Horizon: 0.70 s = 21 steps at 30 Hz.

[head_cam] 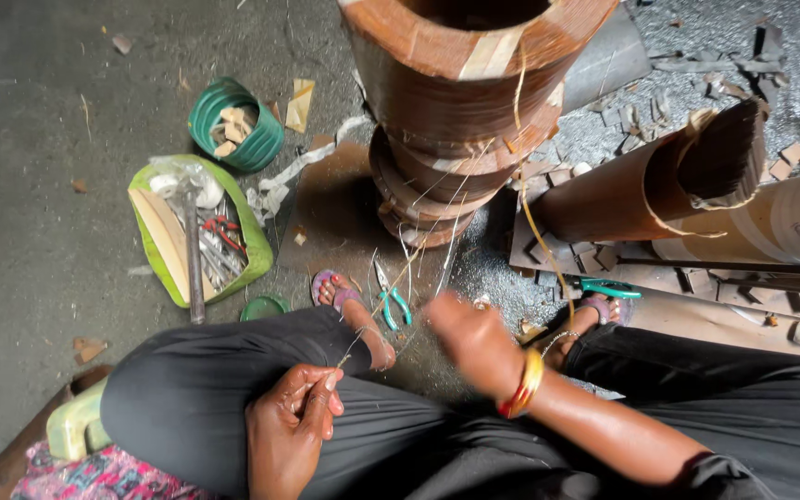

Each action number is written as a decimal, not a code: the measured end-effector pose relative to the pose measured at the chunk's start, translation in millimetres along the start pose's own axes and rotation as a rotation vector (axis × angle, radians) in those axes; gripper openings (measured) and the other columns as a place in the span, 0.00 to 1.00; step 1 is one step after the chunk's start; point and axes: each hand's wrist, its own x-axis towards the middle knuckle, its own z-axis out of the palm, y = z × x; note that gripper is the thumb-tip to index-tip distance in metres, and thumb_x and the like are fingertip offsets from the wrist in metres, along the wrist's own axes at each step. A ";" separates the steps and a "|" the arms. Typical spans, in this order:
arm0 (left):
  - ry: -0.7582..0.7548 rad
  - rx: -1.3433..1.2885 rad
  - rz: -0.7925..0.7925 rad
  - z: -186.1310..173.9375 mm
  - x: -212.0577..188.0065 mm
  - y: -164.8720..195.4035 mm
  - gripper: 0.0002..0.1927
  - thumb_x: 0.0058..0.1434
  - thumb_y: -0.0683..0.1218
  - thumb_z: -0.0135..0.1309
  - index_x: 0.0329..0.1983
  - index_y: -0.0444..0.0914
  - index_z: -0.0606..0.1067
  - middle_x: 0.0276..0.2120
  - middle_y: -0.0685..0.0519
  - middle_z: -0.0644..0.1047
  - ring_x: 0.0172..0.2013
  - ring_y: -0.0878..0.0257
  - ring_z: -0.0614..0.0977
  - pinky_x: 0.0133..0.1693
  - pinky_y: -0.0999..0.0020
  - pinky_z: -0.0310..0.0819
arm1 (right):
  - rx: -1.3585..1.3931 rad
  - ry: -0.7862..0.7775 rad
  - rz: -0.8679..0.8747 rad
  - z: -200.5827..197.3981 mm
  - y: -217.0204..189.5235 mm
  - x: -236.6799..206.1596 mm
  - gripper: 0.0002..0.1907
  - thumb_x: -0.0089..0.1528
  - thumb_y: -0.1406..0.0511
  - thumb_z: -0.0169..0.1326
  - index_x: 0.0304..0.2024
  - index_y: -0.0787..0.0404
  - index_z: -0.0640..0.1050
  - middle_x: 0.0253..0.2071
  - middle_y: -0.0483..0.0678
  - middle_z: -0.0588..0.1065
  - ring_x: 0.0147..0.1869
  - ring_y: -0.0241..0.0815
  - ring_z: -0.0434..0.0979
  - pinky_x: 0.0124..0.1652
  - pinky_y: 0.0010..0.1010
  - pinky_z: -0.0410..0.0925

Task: The person sits on the floor and uses pliers to remove staples and trim excess material from a stack of brown cardboard cylinders. They also tie a string around the cylinder to secure it.

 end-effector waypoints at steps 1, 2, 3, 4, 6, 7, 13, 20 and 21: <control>0.009 0.044 0.009 -0.7 -2.5 -0.1 0.06 0.63 0.39 0.55 0.39 0.32 0.81 0.19 0.53 0.77 0.16 0.72 0.70 0.19 0.75 0.63 | -0.021 0.089 0.188 -3.1 6.4 4.0 0.10 0.56 0.74 0.50 0.41 0.62 0.73 0.30 0.54 0.72 0.29 0.54 0.76 0.27 0.40 0.68; 0.020 0.089 0.022 -0.6 -4.2 -0.2 0.06 0.63 0.39 0.55 0.38 0.32 0.81 0.18 0.53 0.77 0.15 0.72 0.71 0.19 0.75 0.63 | -0.044 0.178 0.374 -3.6 8.0 6.2 0.07 0.61 0.75 0.50 0.40 0.62 0.73 0.28 0.54 0.71 0.26 0.51 0.76 0.27 0.39 0.68; 0.030 0.133 0.041 -0.6 -5.5 0.0 0.06 0.63 0.40 0.55 0.38 0.32 0.81 0.18 0.53 0.77 0.15 0.72 0.71 0.19 0.75 0.64 | -0.029 0.142 0.351 -3.1 8.6 7.7 0.09 0.59 0.76 0.49 0.41 0.62 0.73 0.29 0.55 0.71 0.27 0.53 0.76 0.27 0.39 0.69; 0.044 0.144 0.052 0.0 -5.5 0.3 0.06 0.63 0.40 0.55 0.38 0.33 0.81 0.18 0.53 0.77 0.15 0.72 0.72 0.19 0.75 0.64 | -0.019 0.113 0.328 -1.0 6.3 7.3 0.11 0.57 0.77 0.48 0.41 0.62 0.73 0.30 0.56 0.72 0.28 0.55 0.76 0.27 0.40 0.69; 0.061 0.170 0.078 0.4 -5.2 1.3 0.06 0.63 0.40 0.54 0.39 0.33 0.80 0.18 0.54 0.77 0.15 0.72 0.73 0.18 0.76 0.66 | 0.062 -0.054 0.195 4.6 -1.4 2.6 0.11 0.55 0.75 0.49 0.40 0.62 0.71 0.30 0.55 0.72 0.30 0.57 0.76 0.28 0.42 0.69; 0.074 0.146 0.062 0.2 -4.9 1.9 0.06 0.63 0.40 0.54 0.39 0.33 0.81 0.18 0.53 0.77 0.15 0.72 0.72 0.18 0.75 0.66 | 0.135 -0.194 0.084 7.6 -6.5 -1.7 0.09 0.54 0.74 0.51 0.38 0.62 0.70 0.29 0.55 0.71 0.31 0.58 0.76 0.29 0.43 0.70; 0.110 0.132 0.030 -6.1 -12.1 5.4 0.07 0.63 0.39 0.54 0.38 0.33 0.81 0.18 0.52 0.78 0.16 0.72 0.73 0.19 0.75 0.66 | -0.011 0.071 0.290 9.1 8.1 -8.9 0.09 0.57 0.76 0.48 0.39 0.63 0.72 0.30 0.57 0.71 0.33 0.59 0.76 0.30 0.42 0.70; 0.139 0.287 0.023 -11.1 -9.6 0.2 0.07 0.62 0.41 0.55 0.37 0.33 0.81 0.16 0.52 0.78 0.14 0.70 0.75 0.18 0.73 0.69 | 0.064 -0.148 0.039 1.0 0.1 4.7 0.10 0.54 0.74 0.51 0.39 0.65 0.70 0.30 0.55 0.72 0.33 0.56 0.77 0.30 0.44 0.69; 0.142 0.289 0.004 -11.7 -10.3 -0.8 0.07 0.62 0.41 0.55 0.37 0.33 0.81 0.16 0.52 0.79 0.14 0.69 0.75 0.18 0.73 0.70 | 0.004 -0.063 0.150 0.2 -0.1 6.5 0.08 0.56 0.74 0.50 0.38 0.64 0.70 0.30 0.56 0.72 0.32 0.56 0.77 0.30 0.44 0.69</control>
